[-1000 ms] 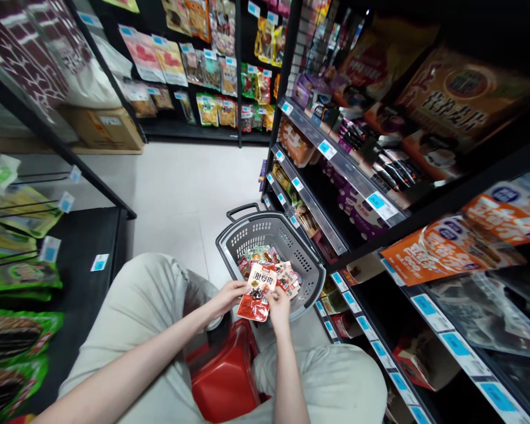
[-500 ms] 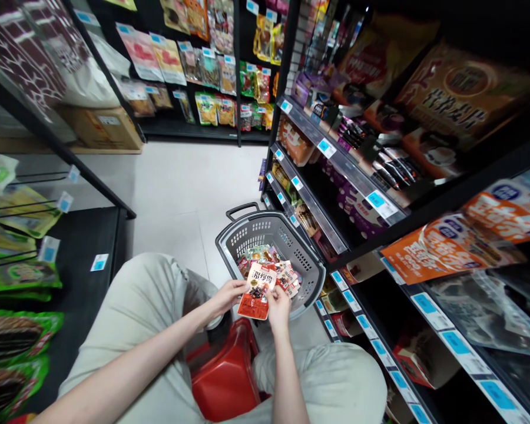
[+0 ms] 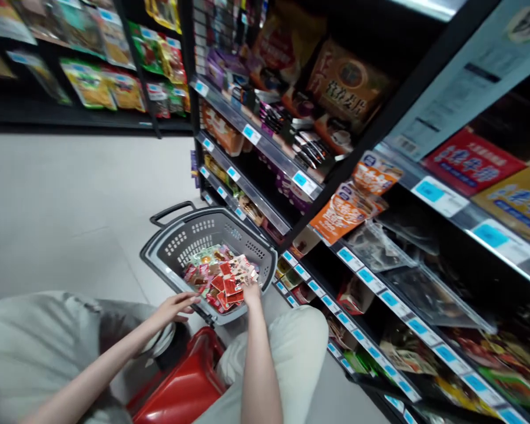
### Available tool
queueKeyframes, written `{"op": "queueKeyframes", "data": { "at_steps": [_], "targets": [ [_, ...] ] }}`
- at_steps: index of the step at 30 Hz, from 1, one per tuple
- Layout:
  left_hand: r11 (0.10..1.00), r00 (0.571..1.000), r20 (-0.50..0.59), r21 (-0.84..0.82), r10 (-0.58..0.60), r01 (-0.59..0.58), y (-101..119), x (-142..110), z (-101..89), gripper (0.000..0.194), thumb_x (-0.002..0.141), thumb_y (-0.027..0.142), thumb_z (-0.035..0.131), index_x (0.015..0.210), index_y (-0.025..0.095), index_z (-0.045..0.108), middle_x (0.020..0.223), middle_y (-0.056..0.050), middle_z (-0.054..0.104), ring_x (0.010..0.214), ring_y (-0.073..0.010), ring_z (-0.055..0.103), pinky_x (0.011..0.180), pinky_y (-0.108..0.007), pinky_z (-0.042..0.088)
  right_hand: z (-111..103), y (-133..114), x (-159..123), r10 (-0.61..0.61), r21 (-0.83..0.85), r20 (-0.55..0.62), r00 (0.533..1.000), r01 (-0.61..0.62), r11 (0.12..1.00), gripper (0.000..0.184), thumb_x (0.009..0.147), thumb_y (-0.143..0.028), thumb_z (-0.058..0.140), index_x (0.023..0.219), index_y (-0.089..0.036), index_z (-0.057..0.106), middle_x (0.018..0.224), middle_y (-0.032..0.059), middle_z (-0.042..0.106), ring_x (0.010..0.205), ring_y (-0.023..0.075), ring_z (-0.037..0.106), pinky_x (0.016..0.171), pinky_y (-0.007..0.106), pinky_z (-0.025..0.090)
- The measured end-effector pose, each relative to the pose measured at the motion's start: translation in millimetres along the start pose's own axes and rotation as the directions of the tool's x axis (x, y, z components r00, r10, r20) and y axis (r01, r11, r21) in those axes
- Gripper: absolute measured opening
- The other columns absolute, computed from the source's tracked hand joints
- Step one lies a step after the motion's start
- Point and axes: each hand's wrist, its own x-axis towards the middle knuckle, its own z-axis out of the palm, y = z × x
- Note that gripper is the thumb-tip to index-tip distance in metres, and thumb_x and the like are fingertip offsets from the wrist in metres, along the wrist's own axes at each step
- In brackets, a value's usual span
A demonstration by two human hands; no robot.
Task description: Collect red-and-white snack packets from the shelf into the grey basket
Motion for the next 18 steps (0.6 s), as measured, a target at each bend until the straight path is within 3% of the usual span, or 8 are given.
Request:
{"op": "queueKeyframes", "data": {
  "at_steps": [3,6,9,11,14,18],
  "targets": [
    [0.997,0.999,0.036,0.067,-0.030,0.028,-3,1,-0.1,0.056,0.058,0.051,0.057,0.101,0.015,0.052,0.104,-0.012,0.057,0.074,-0.0183,0.057,0.056,-0.025,0.046,-55,-12,7,0.042,-0.090,-0.082,0.996,-0.050,0.995,0.016,0.059,-0.028,0.057,0.070,-0.018,0.063,0.068,0.0023,0.064,0.065,0.0163,0.058,0.061,0.027,0.045],
    [0.990,0.998,0.026,0.136,-0.052,0.048,-1,-1,0.4,0.056,0.056,0.051,0.058,0.099,0.016,0.053,0.101,-0.011,0.058,0.077,-0.0201,0.058,0.057,-0.026,0.046,-145,-16,4,0.083,-0.194,-0.207,0.975,-0.124,0.973,0.028,0.067,-0.036,0.050,0.088,-0.020,0.061,0.078,0.0023,0.064,0.067,0.0157,0.059,0.062,0.027,0.045],
    [0.980,0.999,0.021,0.193,-0.050,0.045,-1,-2,1.3,0.054,0.056,0.051,0.058,0.096,0.016,0.054,0.098,-0.010,0.059,0.077,-0.0209,0.058,0.057,-0.026,0.046,-240,1,-11,0.163,-0.345,-0.421,0.892,-0.323,0.881,0.029,0.071,-0.032,0.045,0.092,-0.018,0.059,0.087,0.0097,0.062,0.078,0.0215,0.059,0.068,0.032,0.043],
    [0.975,0.999,0.018,0.219,-0.044,0.039,-3,-2,2.4,0.052,0.056,0.051,0.057,0.095,0.017,0.055,0.095,-0.009,0.060,0.075,-0.0208,0.059,0.056,-0.026,0.045,-287,23,-23,0.192,-0.434,-0.527,0.828,-0.457,0.777,0.030,0.070,-0.028,0.048,0.092,-0.012,0.058,0.093,0.0186,0.058,0.088,0.0293,0.056,0.073,0.040,0.040],
    [0.968,0.999,0.011,0.246,-0.050,0.046,-5,-1,5.3,0.052,0.056,0.050,0.057,0.095,0.016,0.055,0.093,-0.008,0.060,0.074,-0.0206,0.059,0.056,-0.025,0.045,-326,60,-33,0.168,-0.551,-0.567,0.807,-0.522,0.651,0.042,0.067,-0.021,0.052,0.106,-0.004,0.049,0.105,0.0260,0.049,0.097,0.0322,0.051,0.076,0.039,0.039],
    [0.959,0.998,-0.006,0.276,-0.060,0.059,-6,-1,10.0,0.050,0.056,0.050,0.056,0.094,0.017,0.055,0.093,-0.008,0.060,0.075,-0.0213,0.059,0.056,-0.025,0.044,-343,99,-30,0.129,-0.695,-0.482,0.866,-0.468,0.546,0.046,0.067,-0.015,0.053,0.111,-0.008,0.044,0.112,0.0222,0.044,0.099,0.0266,0.051,0.076,0.030,0.040]
  ]
}}
